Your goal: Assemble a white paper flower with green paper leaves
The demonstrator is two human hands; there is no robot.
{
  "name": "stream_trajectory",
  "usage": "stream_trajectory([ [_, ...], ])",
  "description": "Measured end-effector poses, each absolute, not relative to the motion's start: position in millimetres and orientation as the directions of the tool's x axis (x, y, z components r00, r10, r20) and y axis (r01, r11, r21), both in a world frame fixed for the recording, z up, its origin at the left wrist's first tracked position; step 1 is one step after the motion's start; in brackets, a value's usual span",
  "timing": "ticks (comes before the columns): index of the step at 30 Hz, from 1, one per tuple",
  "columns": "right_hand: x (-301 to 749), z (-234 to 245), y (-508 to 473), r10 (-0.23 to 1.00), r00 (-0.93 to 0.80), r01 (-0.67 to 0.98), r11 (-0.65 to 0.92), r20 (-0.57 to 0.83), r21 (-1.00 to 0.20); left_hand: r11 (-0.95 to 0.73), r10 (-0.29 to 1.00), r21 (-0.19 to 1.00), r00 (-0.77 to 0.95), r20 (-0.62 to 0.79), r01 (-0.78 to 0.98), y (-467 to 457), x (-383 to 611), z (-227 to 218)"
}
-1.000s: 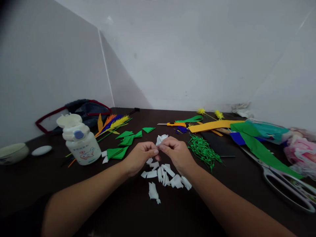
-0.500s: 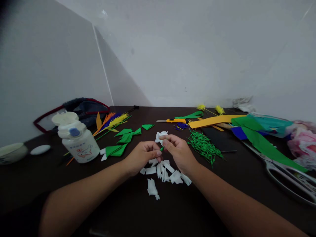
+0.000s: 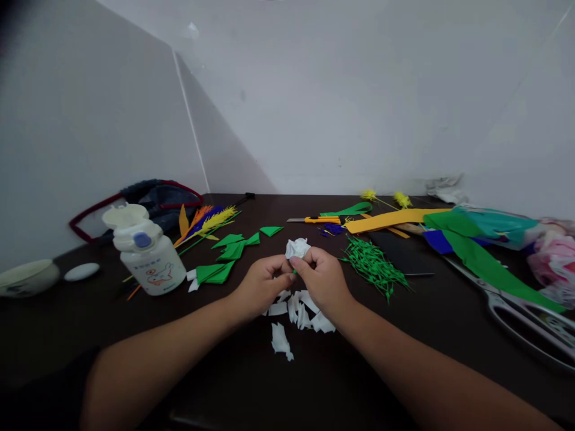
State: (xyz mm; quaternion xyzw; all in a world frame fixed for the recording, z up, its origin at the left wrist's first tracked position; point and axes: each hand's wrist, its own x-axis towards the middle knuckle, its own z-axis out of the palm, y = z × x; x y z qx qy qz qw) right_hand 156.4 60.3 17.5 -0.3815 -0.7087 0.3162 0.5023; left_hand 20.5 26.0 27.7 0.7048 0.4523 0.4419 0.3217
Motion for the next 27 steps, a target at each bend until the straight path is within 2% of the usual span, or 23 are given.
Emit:
stream_trajectory([
  [3,163.3,25.0,64.4,0.858,-0.248,0.279,0.508,0.449,-0.815,-0.422,0.907,0.8,0.21,0.366,0.427,25.5,19.8,28.3],
  [6,192.3,34.1,84.5,0.865,-0.32,0.437,0.497,0.387,-0.75,-0.383,0.923,0.797,0.218,0.316,0.467,29.0,15.6,26.7],
  [8,221.2,36.7,105.2,0.881,-0.347,0.642,0.473,0.321,-0.603,-0.347,0.938,0.8,0.182,0.295,0.489,33.3,10.6,24.8],
  [10,250.6,34.8,126.4,0.912,-0.289,0.867,0.378,0.29,-0.326,-0.328,0.944,0.791,0.146,0.296,0.516,38.2,4.5,23.2],
  [13,281.3,27.8,148.5,0.933,-0.223,0.931,0.29,0.282,-0.222,-0.313,0.946,0.741,0.129,0.296,0.593,44.3,-4.9,23.4],
  [17,286.8,24.6,153.3,0.893,-0.17,0.955,0.254,0.416,-0.155,-0.287,0.95,0.696,0.103,0.294,0.658,48.8,-14.7,27.3],
  [21,262.7,24.2,140.2,0.807,-0.184,0.916,0.349,0.561,-0.201,-0.288,0.944,0.67,0.087,0.317,0.684,53.0,-19.4,27.2],
  [25,228.4,14.1,121.3,0.683,-0.527,0.718,0.676,0.507,-0.165,-0.282,0.952,0.642,0.127,0.278,0.713,58.8,-21.0,19.5],
  [27,215.5,7.1,115.0,0.633,-0.607,0.64,0.748,0.48,-0.177,-0.291,0.953,0.605,0.166,0.255,0.741,61.1,-21.3,15.4],
])
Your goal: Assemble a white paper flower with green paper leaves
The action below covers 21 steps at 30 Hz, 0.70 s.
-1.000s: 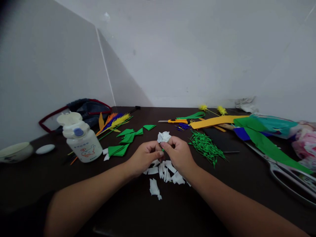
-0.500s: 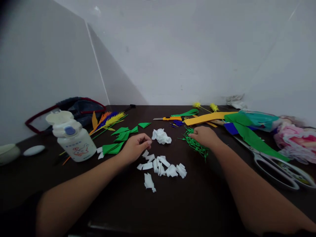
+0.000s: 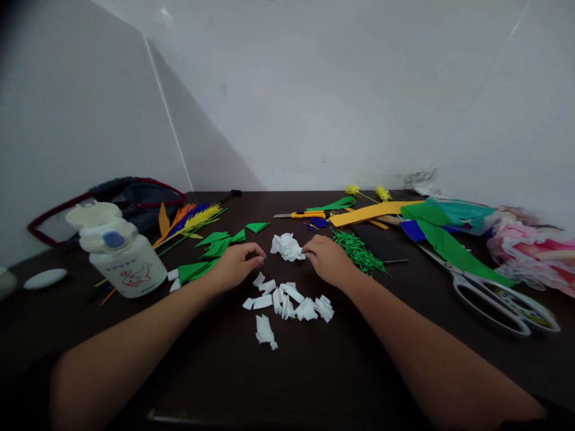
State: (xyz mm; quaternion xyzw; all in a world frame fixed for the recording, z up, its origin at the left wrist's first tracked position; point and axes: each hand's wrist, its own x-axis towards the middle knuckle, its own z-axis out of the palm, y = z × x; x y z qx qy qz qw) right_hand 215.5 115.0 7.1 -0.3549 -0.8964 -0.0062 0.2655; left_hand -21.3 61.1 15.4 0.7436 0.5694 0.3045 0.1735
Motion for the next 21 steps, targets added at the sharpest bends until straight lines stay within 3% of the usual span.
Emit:
stream_trajectory([
  [3,205.4,-2.2,114.2,0.625,-0.632,0.63,0.759,0.458,-0.167,-0.311,0.947,0.555,0.206,0.245,0.771,62.6,-20.1,12.4],
  [10,187.5,-9.9,134.0,0.601,-0.675,0.676,0.737,0.428,0.033,-0.353,0.934,0.473,0.272,0.233,0.807,62.2,-12.6,13.4],
  [21,172.6,-10.7,137.9,0.579,-0.666,0.688,0.721,0.47,0.086,-0.354,0.933,0.449,0.275,0.234,0.82,63.0,-15.5,11.9],
])
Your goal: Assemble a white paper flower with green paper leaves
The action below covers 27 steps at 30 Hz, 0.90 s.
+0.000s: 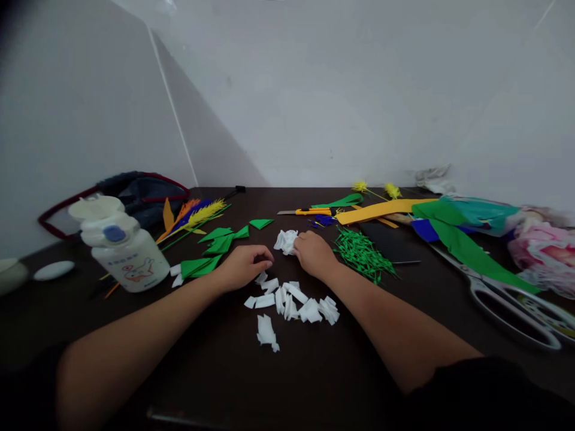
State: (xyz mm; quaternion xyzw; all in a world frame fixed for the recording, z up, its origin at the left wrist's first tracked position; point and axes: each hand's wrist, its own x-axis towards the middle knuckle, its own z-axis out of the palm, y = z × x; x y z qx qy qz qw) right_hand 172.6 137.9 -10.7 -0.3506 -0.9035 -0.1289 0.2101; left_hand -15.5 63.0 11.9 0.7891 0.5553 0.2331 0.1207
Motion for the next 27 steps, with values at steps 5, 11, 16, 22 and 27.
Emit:
stream_trajectory([
  [5,176.0,-9.6,136.3,0.628,-0.568,0.729,0.684,0.532,-0.029,-0.333,0.941,0.445,0.259,0.219,0.831,60.3,-17.1,15.7],
  [11,180.5,4.1,111.7,0.591,-0.577,0.536,0.795,0.563,-0.285,-0.416,0.908,0.448,0.383,0.167,0.791,56.6,-24.9,21.6],
  [16,171.0,14.2,85.0,0.519,-0.729,0.355,0.844,0.446,-0.403,-0.465,0.884,0.42,0.431,0.181,0.779,57.0,-29.1,26.3],
  [22,161.4,6.8,80.0,0.457,-0.81,0.331,0.874,0.367,-0.356,-0.418,0.908,0.482,0.367,0.2,0.77,54.5,-28.2,31.1],
  [27,162.2,13.6,77.6,0.616,-0.705,0.378,0.745,0.35,-0.55,-0.404,0.898,0.686,0.408,0.168,0.605,48.8,-26.7,33.8],
])
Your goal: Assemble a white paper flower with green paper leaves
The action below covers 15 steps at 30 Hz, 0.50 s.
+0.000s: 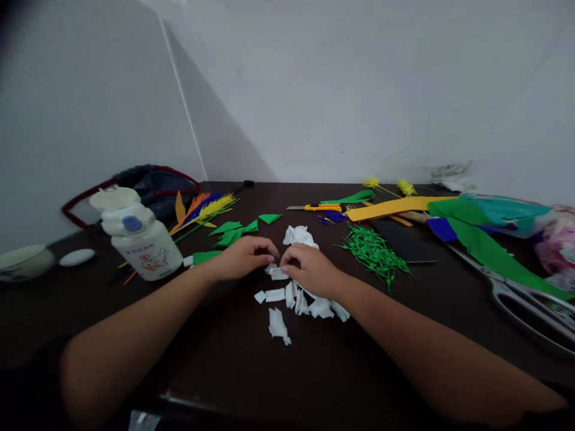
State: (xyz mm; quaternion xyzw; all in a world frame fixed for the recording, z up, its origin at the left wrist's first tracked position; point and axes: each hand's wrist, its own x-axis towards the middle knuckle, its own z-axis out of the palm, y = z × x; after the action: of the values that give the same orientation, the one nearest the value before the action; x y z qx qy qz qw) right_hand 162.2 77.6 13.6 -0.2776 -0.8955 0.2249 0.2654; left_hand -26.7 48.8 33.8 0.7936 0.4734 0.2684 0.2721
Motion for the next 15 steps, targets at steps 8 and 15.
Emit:
stream_trajectory([
  [8,171.3,15.9,71.9,0.756,-0.569,0.212,0.515,0.323,-0.831,-0.223,0.883,0.966,0.447,0.144,0.129,38.6,-14.2,34.4],
  [15,170.6,19.4,62.1,0.786,-0.53,0.155,0.458,0.317,-0.875,-0.225,0.909,0.964,0.387,0.154,0.144,34.9,-7.0,36.7],
])
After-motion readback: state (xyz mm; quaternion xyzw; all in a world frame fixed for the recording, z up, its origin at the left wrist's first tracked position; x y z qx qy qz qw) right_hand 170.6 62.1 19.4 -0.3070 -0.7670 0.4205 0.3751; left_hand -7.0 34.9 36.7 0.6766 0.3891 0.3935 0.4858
